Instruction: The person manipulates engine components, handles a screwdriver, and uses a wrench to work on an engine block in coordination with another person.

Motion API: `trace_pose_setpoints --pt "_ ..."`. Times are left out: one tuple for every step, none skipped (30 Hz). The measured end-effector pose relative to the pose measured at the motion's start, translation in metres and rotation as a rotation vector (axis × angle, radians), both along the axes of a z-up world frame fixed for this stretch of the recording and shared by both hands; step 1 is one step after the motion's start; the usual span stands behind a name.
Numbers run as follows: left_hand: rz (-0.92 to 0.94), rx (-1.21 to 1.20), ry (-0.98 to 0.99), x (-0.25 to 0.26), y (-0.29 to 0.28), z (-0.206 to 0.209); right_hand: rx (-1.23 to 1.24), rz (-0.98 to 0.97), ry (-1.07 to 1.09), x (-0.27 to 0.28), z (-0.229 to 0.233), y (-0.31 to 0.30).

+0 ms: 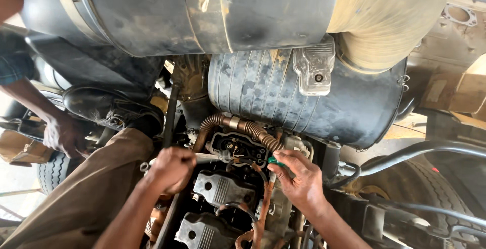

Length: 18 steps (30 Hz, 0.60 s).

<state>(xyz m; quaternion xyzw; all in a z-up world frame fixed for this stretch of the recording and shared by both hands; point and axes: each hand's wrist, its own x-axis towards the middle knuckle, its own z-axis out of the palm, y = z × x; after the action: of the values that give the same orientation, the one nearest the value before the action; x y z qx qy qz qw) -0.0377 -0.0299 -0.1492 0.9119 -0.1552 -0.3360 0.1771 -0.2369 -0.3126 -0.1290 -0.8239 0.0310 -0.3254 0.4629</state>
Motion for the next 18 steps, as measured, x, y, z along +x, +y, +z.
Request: trace_pose_setpoints --pt "-0.067 -0.181 -0.236 0.004 0.000 -0.002 -0.010 0.005 -0.009 -0.001 0.000 -0.002" --pt "-0.066 -0.181 -0.230 0.003 -0.006 -0.007 -0.020 0.010 -0.017 -0.002 -0.001 -0.003" --pt "0.086 -0.129 -0.029 0.000 -0.019 -0.014 -0.021 0.020 -0.011 -0.004 -0.001 -0.005" --pt "0.236 -0.077 0.174 -0.007 -0.030 -0.021 0.003 0.021 0.001 -0.005 0.000 -0.006" --pt "0.148 -0.030 0.161 -0.014 -0.043 -0.027 0.024 0.019 0.005 -0.004 0.000 -0.007" --pt "0.060 0.017 0.148 -0.017 -0.050 -0.033 0.021 0.026 0.003 -0.002 0.000 -0.008" --pt "0.062 0.013 0.152 -0.021 -0.053 -0.039 0.018 0.014 0.021 -0.004 0.000 -0.009" --pt "-0.068 -0.176 -0.025 -0.025 -0.059 -0.049 0.014 0.002 0.038 -0.004 -0.001 -0.011" --pt "-0.193 -0.366 -0.209 -0.028 -0.063 -0.058 0.007 0.003 0.043 -0.004 -0.002 -0.012" --pt "-0.190 -0.373 -0.205 -0.029 -0.065 -0.066 0.033 0.009 0.037 -0.003 -0.003 -0.013" --pt "-0.213 -0.340 -0.192 -0.030 -0.066 -0.072 0.064 0.018 0.030 -0.002 -0.004 -0.013" --pt "-0.235 -0.306 -0.179 -0.032 -0.067 -0.076 0.062 0.022 0.033 -0.002 -0.004 -0.014" --pt "-0.237 -0.306 -0.180 -0.032 -0.066 -0.079 0.036 0.021 0.027 -0.002 -0.004 -0.014" --pt "-0.225 -0.336 -0.202 -0.034 -0.066 -0.080 0.011 0.020 0.022 -0.002 -0.004 -0.014" --pt "-0.216 -0.368 -0.220 -0.036 -0.067 -0.080 0.011 0.014 0.026 -0.002 -0.004 -0.014" --pt "-0.220 -0.369 -0.215 -0.037 -0.067 -0.079 0.007 0.019 0.023 -0.002 -0.005 -0.015" --pt "-0.203 -0.352 -0.226 -0.038 -0.065 -0.078 0.002 0.026 0.021 -0.002 -0.005 -0.015" --pt "-0.186 -0.334 -0.238 -0.040 -0.063 -0.076 0.000 0.023 0.027 -0.003 -0.005 -0.013"
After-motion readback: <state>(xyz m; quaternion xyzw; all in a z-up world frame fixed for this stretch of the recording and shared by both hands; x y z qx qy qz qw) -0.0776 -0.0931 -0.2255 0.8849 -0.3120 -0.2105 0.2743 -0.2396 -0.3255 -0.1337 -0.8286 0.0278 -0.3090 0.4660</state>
